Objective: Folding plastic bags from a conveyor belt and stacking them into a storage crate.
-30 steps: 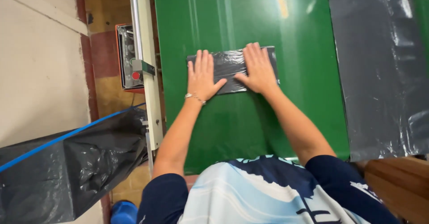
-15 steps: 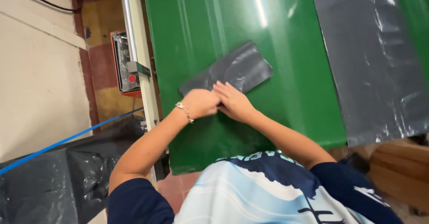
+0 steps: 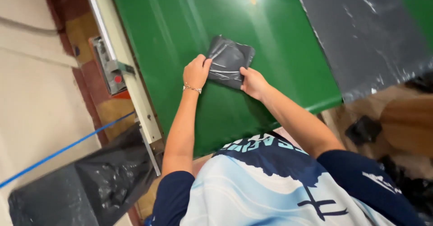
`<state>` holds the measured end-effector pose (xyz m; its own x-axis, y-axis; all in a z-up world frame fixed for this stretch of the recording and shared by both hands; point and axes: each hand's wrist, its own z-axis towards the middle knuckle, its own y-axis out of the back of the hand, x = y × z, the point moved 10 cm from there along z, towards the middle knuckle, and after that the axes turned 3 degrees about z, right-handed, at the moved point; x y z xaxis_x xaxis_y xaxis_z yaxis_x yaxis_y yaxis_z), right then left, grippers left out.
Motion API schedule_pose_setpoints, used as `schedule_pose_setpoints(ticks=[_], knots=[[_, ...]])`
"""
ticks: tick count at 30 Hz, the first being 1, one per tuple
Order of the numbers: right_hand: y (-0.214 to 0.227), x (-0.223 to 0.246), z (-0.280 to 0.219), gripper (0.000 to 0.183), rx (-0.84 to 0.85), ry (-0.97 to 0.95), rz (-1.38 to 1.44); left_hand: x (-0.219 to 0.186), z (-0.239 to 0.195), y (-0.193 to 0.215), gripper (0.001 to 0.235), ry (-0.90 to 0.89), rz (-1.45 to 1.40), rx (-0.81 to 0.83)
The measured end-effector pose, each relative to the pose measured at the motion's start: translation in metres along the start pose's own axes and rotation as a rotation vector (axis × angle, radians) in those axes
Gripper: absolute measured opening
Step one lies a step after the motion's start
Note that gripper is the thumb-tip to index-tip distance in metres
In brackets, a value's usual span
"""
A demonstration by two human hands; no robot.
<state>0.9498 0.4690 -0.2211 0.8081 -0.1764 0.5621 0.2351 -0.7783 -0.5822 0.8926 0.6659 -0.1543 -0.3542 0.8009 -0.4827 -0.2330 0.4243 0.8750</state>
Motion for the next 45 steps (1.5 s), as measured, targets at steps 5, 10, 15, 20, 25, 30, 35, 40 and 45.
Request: schedule_pose_setpoints(ticks=[5,10,15,20,25,30,35,40,45], knots=[[0.026,0.002,-0.021,0.024,0.02,-0.043,-0.038,0.01,0.001,-0.005,0.04,0.236,0.211,-0.019],[0.117,0.052,-0.186,0.032,-0.116,0.026,-0.29,0.002,-0.044,0.033,0.032,0.196,0.374,-0.113],[0.292,0.112,-0.247,0.019,-0.643,0.329,-0.215,-0.143,-0.06,0.047,0.057,-0.148,0.445,-0.389],[0.35,0.15,-0.23,0.031,-0.663,0.464,0.14,-0.366,-0.087,-0.076,0.071,-0.764,0.2,0.026],[0.334,0.192,-0.224,0.025,-0.571,0.42,0.074,-0.464,-0.079,-0.144,0.099,-0.848,0.218,0.218],[0.311,0.228,-0.233,0.017,-0.238,0.437,-0.037,-0.478,-0.049,-0.199,0.088,-0.871,0.126,0.018],[0.415,0.252,-0.213,0.035,-0.323,0.519,-0.506,-0.476,-0.024,-0.212,0.023,-0.908,0.104,-0.321],[0.454,0.329,-0.261,0.069,-0.573,0.665,-0.75,-0.482,-0.044,-0.148,0.024,-0.808,-0.003,-0.187],[0.382,0.394,-0.273,0.028,-0.133,0.725,-0.98,-0.475,-0.051,-0.098,0.028,-0.585,-0.332,0.111]])
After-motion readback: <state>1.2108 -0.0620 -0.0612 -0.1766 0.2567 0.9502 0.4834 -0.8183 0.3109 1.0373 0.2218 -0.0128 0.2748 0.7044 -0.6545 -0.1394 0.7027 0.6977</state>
